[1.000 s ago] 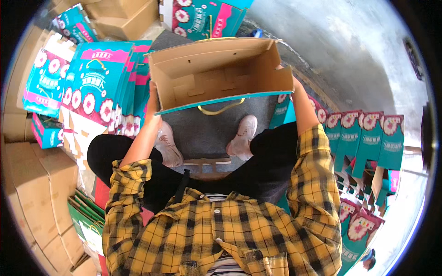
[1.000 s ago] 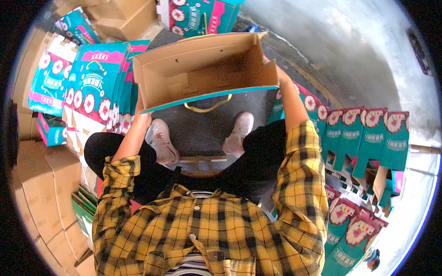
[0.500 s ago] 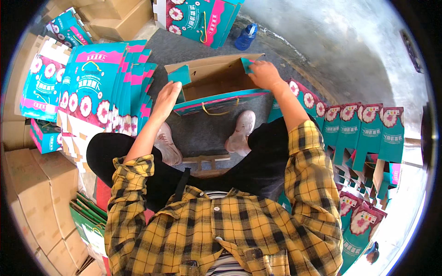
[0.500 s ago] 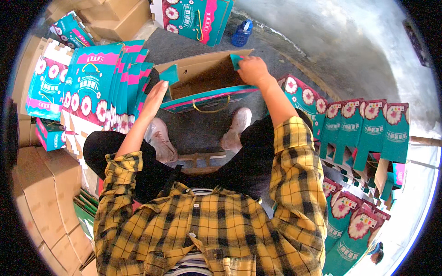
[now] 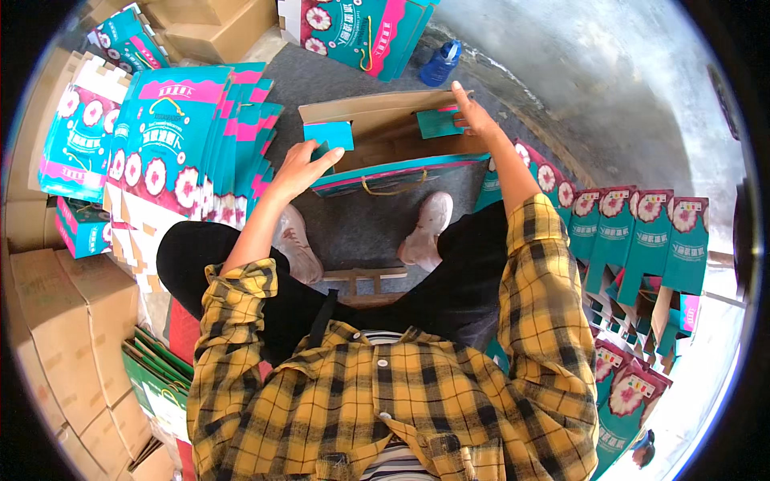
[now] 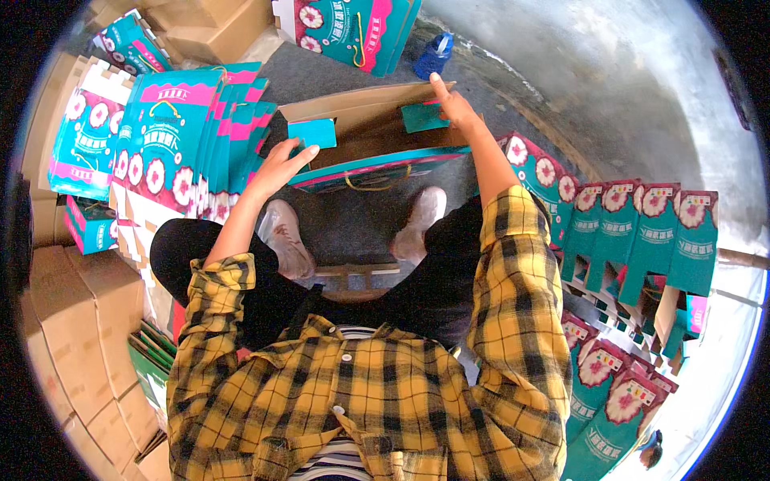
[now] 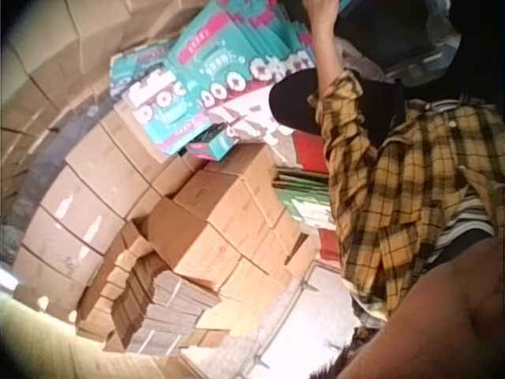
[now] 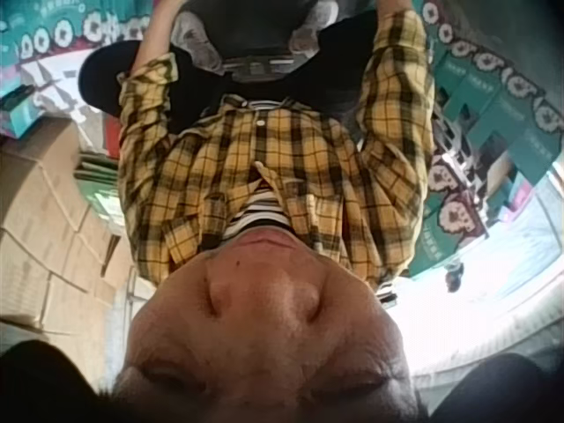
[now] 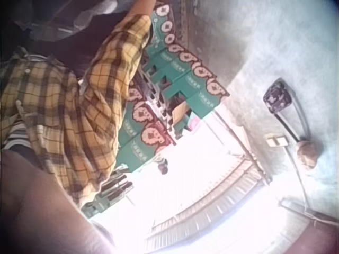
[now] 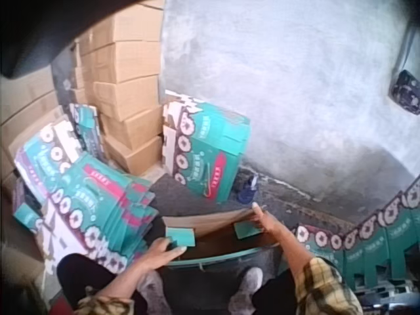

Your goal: The person assembles packaging boxes by unfolding flat cardboard boxes, folding cardboard inserts and placing them inside, folding the top flaps closed, and stacking the finished boxes.

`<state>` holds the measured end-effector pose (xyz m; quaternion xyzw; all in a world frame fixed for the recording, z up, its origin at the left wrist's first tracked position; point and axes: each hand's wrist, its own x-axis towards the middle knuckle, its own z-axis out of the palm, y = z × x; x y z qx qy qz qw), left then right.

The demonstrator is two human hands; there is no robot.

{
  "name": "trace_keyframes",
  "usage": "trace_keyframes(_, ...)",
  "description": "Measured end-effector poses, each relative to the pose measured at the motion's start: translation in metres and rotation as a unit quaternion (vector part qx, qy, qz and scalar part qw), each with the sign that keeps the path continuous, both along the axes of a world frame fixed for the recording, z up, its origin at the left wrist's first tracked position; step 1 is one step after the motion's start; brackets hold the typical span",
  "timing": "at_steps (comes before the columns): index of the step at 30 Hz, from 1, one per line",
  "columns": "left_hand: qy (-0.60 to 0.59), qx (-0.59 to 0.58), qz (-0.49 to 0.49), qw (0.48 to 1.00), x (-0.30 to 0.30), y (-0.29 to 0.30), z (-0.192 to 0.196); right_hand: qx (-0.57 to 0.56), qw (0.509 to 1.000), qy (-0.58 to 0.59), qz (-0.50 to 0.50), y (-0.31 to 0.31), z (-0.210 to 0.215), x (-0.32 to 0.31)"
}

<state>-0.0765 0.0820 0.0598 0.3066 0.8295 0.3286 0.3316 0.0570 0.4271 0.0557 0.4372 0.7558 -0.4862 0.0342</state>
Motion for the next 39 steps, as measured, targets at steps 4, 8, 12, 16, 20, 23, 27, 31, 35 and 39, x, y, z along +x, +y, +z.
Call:
trace_keyframes(4,0.026,0.035,0.034,0.999,-0.002,-0.006,-0.017,-0.046,0.999,-0.005,-0.009,0.001,0.004,0.003)
trace_keyframes(8,-0.053,0.065,0.03,0.996,-0.002,-0.009,-0.006,-0.033,0.998,0.008,0.055,0.006,-0.002,0.015)
trace_keyframes(12,-0.004,0.051,0.075,0.996,-0.002,-0.013,-0.015,0.181,0.958,-0.039,0.218,0.028,-0.022,0.021)
trace_keyframes(16,0.018,0.022,0.095,0.995,0.002,-0.027,-0.003,0.371,0.845,-0.089,0.374,-0.008,-0.011,0.014)
trace_keyframes(20,0.024,0.066,0.069,0.995,0.003,-0.024,-0.001,0.435,0.796,-0.108,0.406,-0.025,-0.005,0.001)
trace_keyframes(23,0.04,0.101,0.049,0.993,0.001,-0.014,0.004,0.423,0.796,-0.108,0.419,-0.034,-0.009,-0.008)
trace_keyframes(27,-0.138,0.122,0.093,0.978,-0.012,-0.006,-0.02,0.472,0.77,-0.158,0.399,-0.038,-0.018,-0.015)
trace_keyframes(31,0.041,0.089,0.117,0.988,-0.008,-0.007,-0.072,0.488,0.767,-0.14,0.392,-0.042,-0.023,-0.017)
trace_keyframes(35,-0.009,0.101,0.051,0.994,-0.017,-0.016,-0.1,0.481,0.768,-0.145,0.399,-0.045,-0.017,-0.017)
trace_keyframes(39,0.007,0.118,0.016,0.993,-0.019,-0.004,-0.104,0.491,0.782,-0.108,0.369,-0.01,0.017,-0.013)
